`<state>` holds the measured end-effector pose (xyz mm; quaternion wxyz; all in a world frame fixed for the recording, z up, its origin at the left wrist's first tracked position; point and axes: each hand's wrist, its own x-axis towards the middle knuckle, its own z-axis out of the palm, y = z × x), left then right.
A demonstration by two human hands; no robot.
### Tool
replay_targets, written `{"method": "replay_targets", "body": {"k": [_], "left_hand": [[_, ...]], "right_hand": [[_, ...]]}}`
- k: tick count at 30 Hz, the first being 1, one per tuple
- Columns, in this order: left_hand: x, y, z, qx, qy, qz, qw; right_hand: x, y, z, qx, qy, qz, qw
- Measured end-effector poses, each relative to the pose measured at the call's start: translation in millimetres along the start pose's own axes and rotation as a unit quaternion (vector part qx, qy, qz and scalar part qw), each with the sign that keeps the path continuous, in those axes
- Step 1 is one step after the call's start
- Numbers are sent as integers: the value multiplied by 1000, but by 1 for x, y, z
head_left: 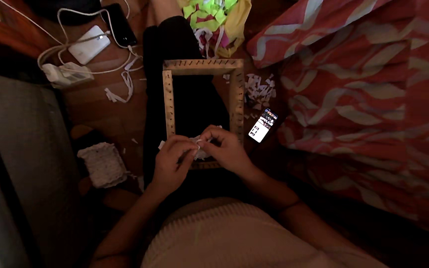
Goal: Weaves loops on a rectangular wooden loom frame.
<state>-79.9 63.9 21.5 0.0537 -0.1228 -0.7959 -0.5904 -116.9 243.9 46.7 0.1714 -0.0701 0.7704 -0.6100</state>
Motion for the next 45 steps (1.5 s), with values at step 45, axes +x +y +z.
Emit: {"method": "replay_targets", "body": {"k": [45], "left_hand": [[-5, -4, 15, 37, 103, 42, 993]], "right_hand": [[-1, 7, -8, -67, -19, -164, 984]]}}
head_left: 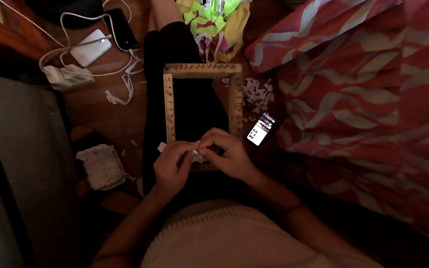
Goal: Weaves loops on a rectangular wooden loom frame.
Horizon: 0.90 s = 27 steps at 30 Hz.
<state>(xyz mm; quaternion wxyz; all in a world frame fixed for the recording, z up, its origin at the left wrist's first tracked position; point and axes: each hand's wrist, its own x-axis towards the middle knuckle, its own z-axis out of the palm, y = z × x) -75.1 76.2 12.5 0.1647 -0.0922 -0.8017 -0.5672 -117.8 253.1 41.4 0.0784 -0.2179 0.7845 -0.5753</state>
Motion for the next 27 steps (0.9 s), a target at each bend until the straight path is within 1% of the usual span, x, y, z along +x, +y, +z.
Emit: {"method": "replay_targets", "body": {"k": [5, 9, 12, 15, 18, 20, 24, 27], "left_hand": [[0, -3, 0, -24, 3, 18, 1000], [1, -4, -4, -34, -16, 23, 999], [5, -4, -9, -62, -51, 3, 997], [10, -6, -15, -74, -81, -27, 994], [14, -8, -18, -101, -94, -35, 990], [15, -10, -19, -109, -94, -32, 989], [13, -10, -18, -69, -100, 8, 993], [12, -7, -12, -52, -76, 25, 995]], "right_hand": [[4, -2, -2, 24, -14, 28, 999], [6, 1, -4, 19, -32, 0, 999], [7, 4, -2, 27, -31, -5, 999], [9, 2, -2, 26, -26, 8, 999], [9, 0, -1, 51, -28, 21, 998], [9, -1, -1, 77, -32, 47, 995], [12, -10, -3, 117, -38, 166, 978], [14, -14, -3, 121, -42, 193, 973]]}}
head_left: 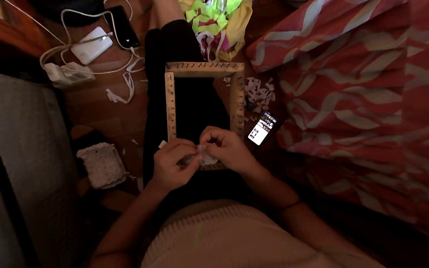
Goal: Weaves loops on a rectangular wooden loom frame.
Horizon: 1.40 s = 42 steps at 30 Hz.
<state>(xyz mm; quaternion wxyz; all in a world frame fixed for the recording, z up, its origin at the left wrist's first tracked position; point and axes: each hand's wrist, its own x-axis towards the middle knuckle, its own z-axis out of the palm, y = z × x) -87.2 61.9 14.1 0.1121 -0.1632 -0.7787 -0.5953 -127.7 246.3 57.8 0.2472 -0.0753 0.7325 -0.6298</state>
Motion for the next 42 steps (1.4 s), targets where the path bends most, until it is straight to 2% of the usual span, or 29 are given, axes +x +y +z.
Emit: {"method": "replay_targets", "body": {"k": [6, 9, 12, 14, 16, 20, 22, 26, 29, 32, 36, 42], "left_hand": [[2, 8, 6, 68, 16, -25, 997], [1, 11, 9, 132, 22, 3, 991], [1, 11, 12, 190, 40, 31, 981], [1, 11, 13, 193, 49, 26, 980], [2, 12, 11, 153, 44, -14, 987], [3, 14, 4, 59, 35, -119, 991], [3, 15, 3, 38, 35, -132, 990], [2, 15, 2, 13, 20, -141, 990], [1, 14, 2, 2, 12, -139, 990], [1, 16, 1, -7, 2, -150, 989], [2, 14, 3, -11, 2, -153, 988], [3, 10, 6, 11, -4, -142, 990]], "right_hand": [[4, -8, -2, 22, 12, 103, 994], [5, -11, -2, 42, 11, 140, 989], [5, -10, -1, 51, 14, 143, 988], [5, -8, 0, 48, 14, 127, 991], [4, -4, 0, 38, 7, 90, 995], [0, 8, -4, -27, -15, -47, 998], [0, 13, -2, -53, -12, -88, 995], [2, 19, 3, -81, 69, -157, 982], [4, 23, 1, -104, 70, -176, 976], [6, 25, -3, -96, 31, -169, 980], [9, 26, -8, -5, -18, -142, 990], [13, 25, -13, 97, -114, -28, 988]]}}
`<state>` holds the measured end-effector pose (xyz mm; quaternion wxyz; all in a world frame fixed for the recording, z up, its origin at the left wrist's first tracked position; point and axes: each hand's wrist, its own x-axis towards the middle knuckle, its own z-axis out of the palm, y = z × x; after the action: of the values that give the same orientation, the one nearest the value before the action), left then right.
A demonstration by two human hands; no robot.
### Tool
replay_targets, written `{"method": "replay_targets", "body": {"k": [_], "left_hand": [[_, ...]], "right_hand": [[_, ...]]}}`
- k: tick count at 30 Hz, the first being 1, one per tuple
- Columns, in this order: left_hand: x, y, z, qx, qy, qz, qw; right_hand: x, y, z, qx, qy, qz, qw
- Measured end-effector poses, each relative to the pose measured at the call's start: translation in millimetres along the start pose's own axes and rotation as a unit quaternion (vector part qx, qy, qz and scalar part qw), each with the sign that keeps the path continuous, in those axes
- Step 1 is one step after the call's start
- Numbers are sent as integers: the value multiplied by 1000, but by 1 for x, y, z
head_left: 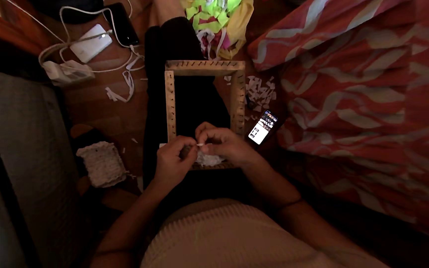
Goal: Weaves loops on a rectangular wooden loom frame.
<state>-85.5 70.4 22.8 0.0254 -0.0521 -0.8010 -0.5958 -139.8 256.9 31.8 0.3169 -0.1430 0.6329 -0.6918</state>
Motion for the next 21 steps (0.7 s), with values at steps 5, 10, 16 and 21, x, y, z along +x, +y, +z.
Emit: {"method": "replay_targets", "body": {"k": [5, 10, 16, 21], "left_hand": [[2, 1, -6, -15, -21, -20, 999], [1, 1, -17, -11, -54, -12, 998], [0, 0, -21, 23, -63, -13, 998], [5, 2, -27, 73, -58, 17, 996]], "right_hand": [[-2, 0, 14, -158, 101, -48, 981], [-4, 1, 24, -236, 187, -84, 950], [-3, 1, 23, -236, 184, -127, 946], [-5, 3, 24, -272, 163, -184, 931]]}}
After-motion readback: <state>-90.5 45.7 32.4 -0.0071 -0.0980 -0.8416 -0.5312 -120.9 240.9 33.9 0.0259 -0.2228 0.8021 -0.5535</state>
